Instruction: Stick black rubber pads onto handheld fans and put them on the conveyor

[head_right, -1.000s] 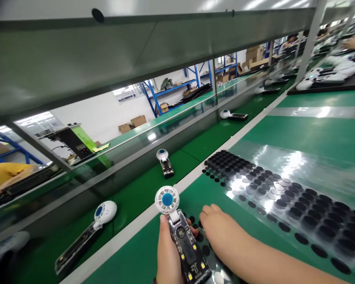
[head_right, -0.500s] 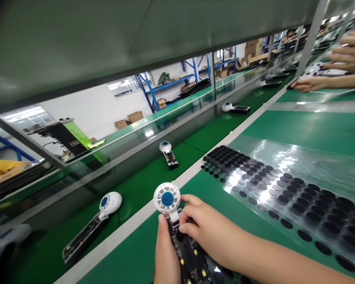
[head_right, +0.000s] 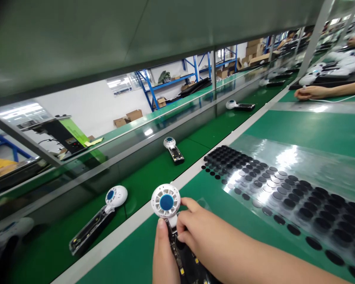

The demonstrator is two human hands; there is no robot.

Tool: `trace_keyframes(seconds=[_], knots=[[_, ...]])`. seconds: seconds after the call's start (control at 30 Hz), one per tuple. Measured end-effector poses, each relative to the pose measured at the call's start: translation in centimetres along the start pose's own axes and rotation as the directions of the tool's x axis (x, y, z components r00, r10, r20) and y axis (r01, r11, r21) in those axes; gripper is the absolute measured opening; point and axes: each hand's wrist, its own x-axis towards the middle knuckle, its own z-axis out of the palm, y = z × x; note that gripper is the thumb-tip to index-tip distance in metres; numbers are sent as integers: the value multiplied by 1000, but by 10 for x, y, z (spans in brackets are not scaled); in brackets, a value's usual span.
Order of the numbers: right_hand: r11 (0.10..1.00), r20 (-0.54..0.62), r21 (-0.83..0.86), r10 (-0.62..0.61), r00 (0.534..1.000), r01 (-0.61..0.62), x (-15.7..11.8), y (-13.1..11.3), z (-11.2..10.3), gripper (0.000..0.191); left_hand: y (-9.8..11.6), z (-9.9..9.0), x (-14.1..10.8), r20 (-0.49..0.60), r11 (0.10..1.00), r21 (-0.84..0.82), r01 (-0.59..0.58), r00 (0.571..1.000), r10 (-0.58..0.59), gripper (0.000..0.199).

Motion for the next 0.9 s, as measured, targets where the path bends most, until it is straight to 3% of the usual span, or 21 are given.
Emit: trace_keyframes(seconds=[0.33, 0.67, 0.9], knots=[[993, 21, -105, 61, 998, -59, 2, -11, -2, 19, 4, -5, -3, 43, 1000, -20, -8, 999, 9, 27], [926, -54, -321, -225, 973, 197, -12, -4, 2, 20, 0, -4, 6, 38, 999, -35, 10, 999, -9, 34], [907, 79, -373, -177, 981, 194, -33, 13, -8, 42, -16, -12, 20, 57, 992, -82, 93, 994, -89, 53]])
